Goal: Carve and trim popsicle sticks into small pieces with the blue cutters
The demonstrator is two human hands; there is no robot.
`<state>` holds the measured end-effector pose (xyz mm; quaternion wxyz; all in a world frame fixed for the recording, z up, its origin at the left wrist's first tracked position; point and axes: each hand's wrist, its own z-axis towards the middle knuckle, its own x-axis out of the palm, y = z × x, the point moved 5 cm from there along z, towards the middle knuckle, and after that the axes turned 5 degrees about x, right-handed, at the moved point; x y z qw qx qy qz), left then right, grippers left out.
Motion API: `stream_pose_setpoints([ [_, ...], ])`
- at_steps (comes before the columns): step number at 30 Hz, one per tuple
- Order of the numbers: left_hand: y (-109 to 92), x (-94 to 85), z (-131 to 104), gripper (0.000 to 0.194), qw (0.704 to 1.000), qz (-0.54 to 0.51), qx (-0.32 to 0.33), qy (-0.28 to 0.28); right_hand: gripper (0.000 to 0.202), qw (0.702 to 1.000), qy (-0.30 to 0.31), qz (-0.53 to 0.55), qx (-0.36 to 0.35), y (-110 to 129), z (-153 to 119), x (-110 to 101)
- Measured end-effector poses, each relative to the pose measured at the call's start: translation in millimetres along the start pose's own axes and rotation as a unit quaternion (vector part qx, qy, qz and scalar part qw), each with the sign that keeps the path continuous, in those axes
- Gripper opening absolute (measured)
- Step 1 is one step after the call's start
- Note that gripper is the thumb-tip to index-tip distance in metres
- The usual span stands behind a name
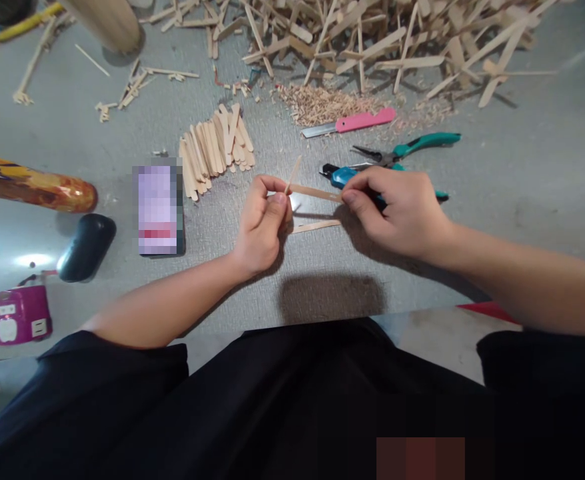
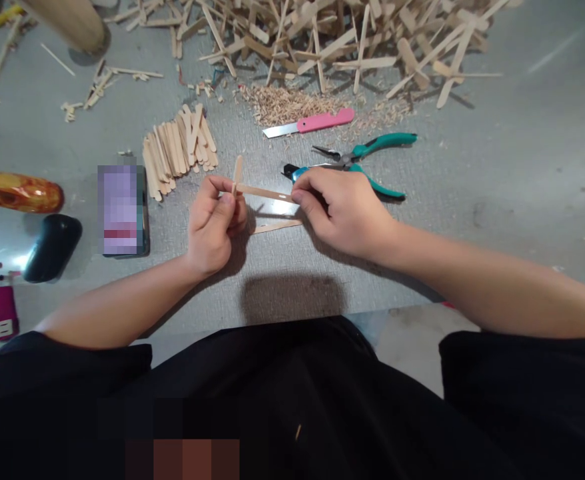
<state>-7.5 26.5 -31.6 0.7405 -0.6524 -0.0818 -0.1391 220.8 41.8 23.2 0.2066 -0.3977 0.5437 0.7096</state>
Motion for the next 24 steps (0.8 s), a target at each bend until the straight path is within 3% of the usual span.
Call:
stream_pose_setpoints([
  [7,-5.0,4.1,1.4,0.042,1.0,0.007,0.008,0.028,0.033,0.999,0.009,-0.027,0.032,3.5,-1.0,-4.8],
  [24,-5.5,5.7,3.6,0.05,1.0,0.007,0.002,0.029,0.028,0.999,-0.029,-0.028,0.003,-3.9,-1.8,-3.5],
])
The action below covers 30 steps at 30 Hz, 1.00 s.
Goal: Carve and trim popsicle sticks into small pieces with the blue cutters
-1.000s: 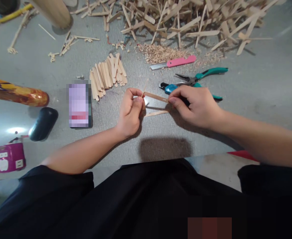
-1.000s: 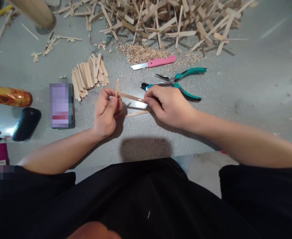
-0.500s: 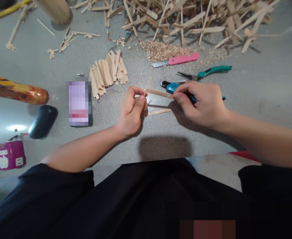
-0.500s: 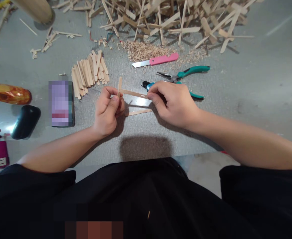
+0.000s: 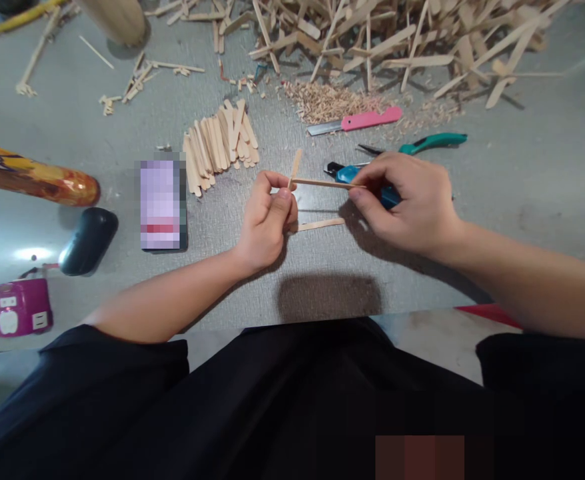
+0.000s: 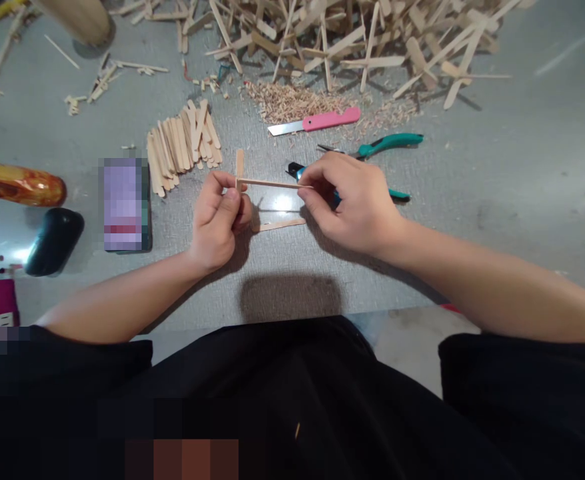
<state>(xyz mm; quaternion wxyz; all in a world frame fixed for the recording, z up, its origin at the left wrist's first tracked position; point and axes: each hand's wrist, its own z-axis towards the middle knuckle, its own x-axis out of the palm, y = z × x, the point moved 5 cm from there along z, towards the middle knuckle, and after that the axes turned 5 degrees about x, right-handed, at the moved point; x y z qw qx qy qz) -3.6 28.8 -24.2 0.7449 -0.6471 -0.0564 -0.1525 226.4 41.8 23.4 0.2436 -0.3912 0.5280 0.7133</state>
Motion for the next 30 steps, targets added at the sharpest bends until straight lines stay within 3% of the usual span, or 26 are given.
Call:
stream_pose_setpoints([
  [9,5.7,-4.3,-3.0,0.044,0.999,-0.001,-0.037,-0.013,0.031,0.996,-0.051,-0.058,-0.045,-2.9,-2.3,-5.4],
  [16,2.5,-3.4,-0.7,0.049,0.999,0.006,-0.026,0.023,0.035,0.995,-0.021,-0.088,-0.03,-2.4,-2.0,-8.4],
  [23,2.7,-3.1,1.0,0.052,0.997,-0.004,-0.047,0.063,0.036,0.994,-0.047,-0.087,-0.037,-0.6,-10.7,-12.0],
  [25,5.4,0.7,-0.1,0.052,0.994,-0.027,-0.053,0.096,0.032,0.99,-0.06,-0.109,-0.069,2.0,-13.3,-9.6],
  [27,8.0,5.8,-2.2,0.05,0.988,-0.053,-0.05,0.134,0.022,0.978,-0.101,-0.106,-0.151,9.6,-15.6,-6.7],
  [28,8.9,8.2,-3.3,0.049,0.986,-0.064,-0.045,0.147,0.014,0.964,-0.142,-0.09,-0.205,14.7,-17.6,-6.5],
  [29,9.5,10.1,-4.4,0.049,0.985,-0.071,-0.041,0.155,0.007,0.932,-0.228,-0.054,-0.275,20.7,-23.0,-10.6],
  [30,9.8,11.7,-5.4,0.048,0.984,-0.074,-0.039,0.159,0.008,0.922,-0.237,-0.041,-0.305,23.4,-23.5,-7.6],
])
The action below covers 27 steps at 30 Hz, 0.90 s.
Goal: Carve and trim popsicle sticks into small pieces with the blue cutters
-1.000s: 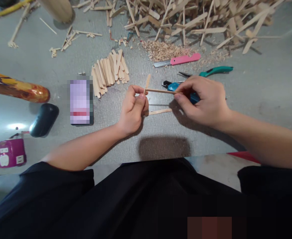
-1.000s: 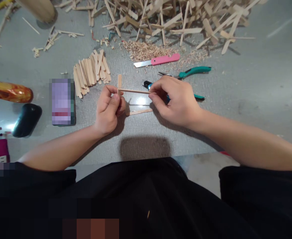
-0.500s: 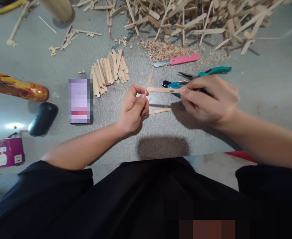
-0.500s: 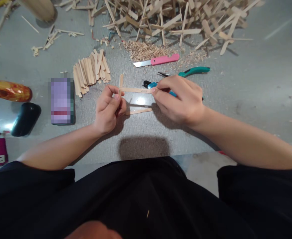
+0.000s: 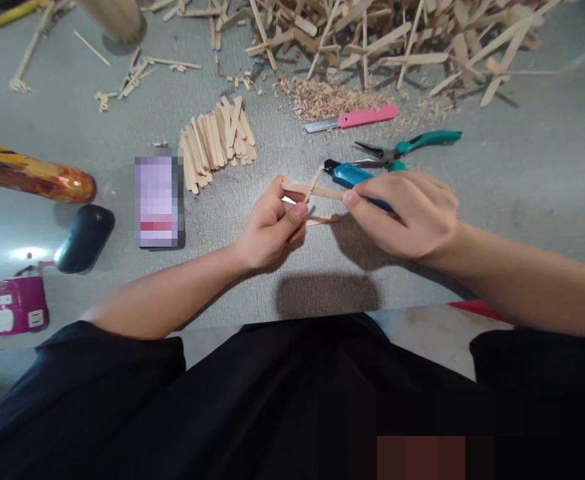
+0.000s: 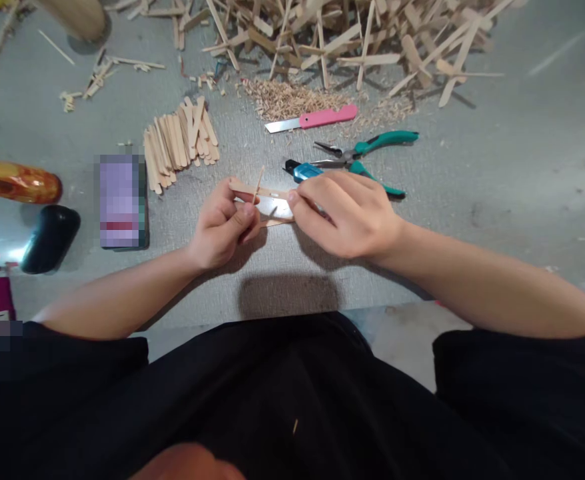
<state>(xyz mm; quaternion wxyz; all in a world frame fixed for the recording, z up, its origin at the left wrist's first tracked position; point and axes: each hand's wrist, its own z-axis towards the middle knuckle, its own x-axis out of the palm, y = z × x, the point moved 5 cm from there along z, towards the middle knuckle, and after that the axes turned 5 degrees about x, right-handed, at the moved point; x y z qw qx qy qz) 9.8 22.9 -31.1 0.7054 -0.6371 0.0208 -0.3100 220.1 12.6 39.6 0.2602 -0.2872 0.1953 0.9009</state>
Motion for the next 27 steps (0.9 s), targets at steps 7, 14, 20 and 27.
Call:
stream_pose_setpoints([
  [7,0.6,6.7,-3.1,0.048,0.999,0.015,-0.037,0.009,0.014,1.0,0.011,0.018,-0.001,3.1,1.2,14.2],
  [14,2.6,5.0,-3.9,0.044,0.998,0.037,-0.032,0.033,0.014,0.998,0.049,0.02,0.026,-1.8,-4.2,18.3],
  [20,1.8,4.4,-4.0,0.04,0.997,0.049,-0.024,0.048,0.024,0.992,0.1,0.024,0.073,-6.3,-9.2,25.6],
  [27,5.2,2.4,-5.5,0.036,0.997,0.05,0.001,0.059,0.023,0.997,0.052,0.019,0.048,-2.2,-5.6,23.7],
])
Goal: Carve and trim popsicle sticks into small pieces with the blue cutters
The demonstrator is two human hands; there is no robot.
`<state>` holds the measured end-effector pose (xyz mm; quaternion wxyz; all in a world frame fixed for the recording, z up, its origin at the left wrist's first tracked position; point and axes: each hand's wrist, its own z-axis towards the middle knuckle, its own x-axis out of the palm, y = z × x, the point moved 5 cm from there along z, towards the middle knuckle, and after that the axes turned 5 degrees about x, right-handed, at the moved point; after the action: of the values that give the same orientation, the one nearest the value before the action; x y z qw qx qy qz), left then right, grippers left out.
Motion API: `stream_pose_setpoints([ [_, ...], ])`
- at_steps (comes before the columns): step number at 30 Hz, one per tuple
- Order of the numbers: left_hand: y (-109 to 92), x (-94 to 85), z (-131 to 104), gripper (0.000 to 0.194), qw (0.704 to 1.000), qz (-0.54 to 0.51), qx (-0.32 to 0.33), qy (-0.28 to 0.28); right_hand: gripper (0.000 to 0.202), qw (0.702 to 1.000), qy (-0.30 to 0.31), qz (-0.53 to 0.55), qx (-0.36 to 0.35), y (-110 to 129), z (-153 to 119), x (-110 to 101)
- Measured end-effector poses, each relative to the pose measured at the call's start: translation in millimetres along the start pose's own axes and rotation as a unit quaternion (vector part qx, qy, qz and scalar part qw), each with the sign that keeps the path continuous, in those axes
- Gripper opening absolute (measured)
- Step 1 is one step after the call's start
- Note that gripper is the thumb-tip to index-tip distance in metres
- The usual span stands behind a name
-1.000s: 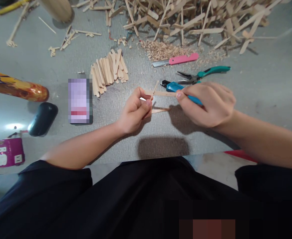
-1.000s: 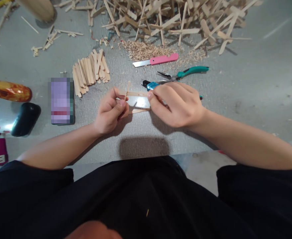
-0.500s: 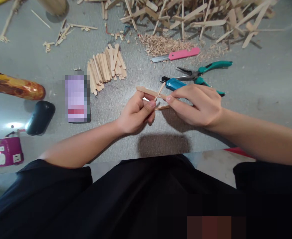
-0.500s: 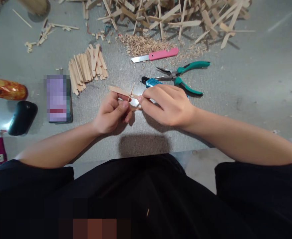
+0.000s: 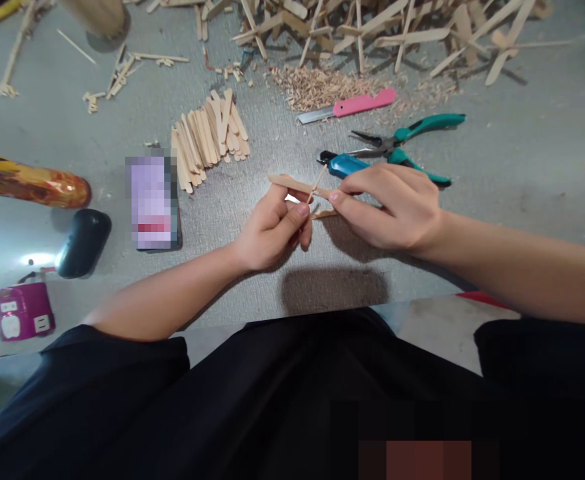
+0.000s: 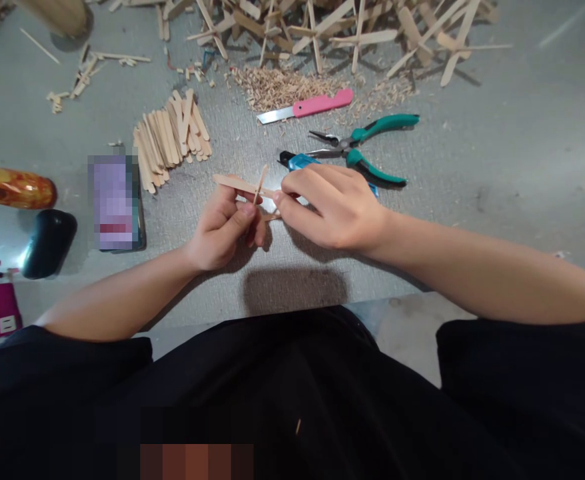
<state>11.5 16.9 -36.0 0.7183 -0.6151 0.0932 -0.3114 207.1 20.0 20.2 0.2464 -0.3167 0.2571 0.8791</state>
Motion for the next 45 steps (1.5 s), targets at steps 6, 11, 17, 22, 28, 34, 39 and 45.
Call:
stream_pose_setpoints([
  [6,4.6,-1.4,-2.4,0.032,1.0,0.005,0.009,0.012,0.033,0.999,0.048,-0.004,0.024,-8.4,-4.5,8.0],
  [11,8.0,-2.5,-3.9,0.031,0.999,0.004,0.029,0.021,0.011,0.991,-0.031,-0.032,-0.124,-1.8,-4.5,0.4],
  [17,10.9,-4.3,-5.0,0.035,0.999,0.011,0.025,0.016,0.029,0.997,0.064,-0.025,-0.022,-9.7,-9.3,11.1],
  [22,9.2,-4.2,-3.9,0.04,1.0,0.014,-0.01,0.003,0.038,0.991,0.105,0.013,0.084,-11.5,-12.3,14.5],
  [28,7.6,-3.6,-2.2,0.045,0.999,0.028,-0.031,-0.01,0.036,0.982,0.167,0.008,0.087,-11.0,-5.0,12.5],
  [34,5.7,-3.4,-2.0,0.049,0.998,0.045,-0.046,-0.011,0.034,0.994,0.104,-0.023,-0.008,-9.9,-1.0,10.2],
  [39,0.7,-0.8,-2.0,0.048,0.998,0.044,-0.042,-0.012,0.025,0.993,0.014,-0.075,-0.096,-2.0,-0.8,5.2],
  [45,-17.1,-21.3,3.3,0.046,0.971,0.167,0.006,-0.17,0.039,0.995,0.085,-0.059,-0.005,-19.5,-0.7,-2.1],
])
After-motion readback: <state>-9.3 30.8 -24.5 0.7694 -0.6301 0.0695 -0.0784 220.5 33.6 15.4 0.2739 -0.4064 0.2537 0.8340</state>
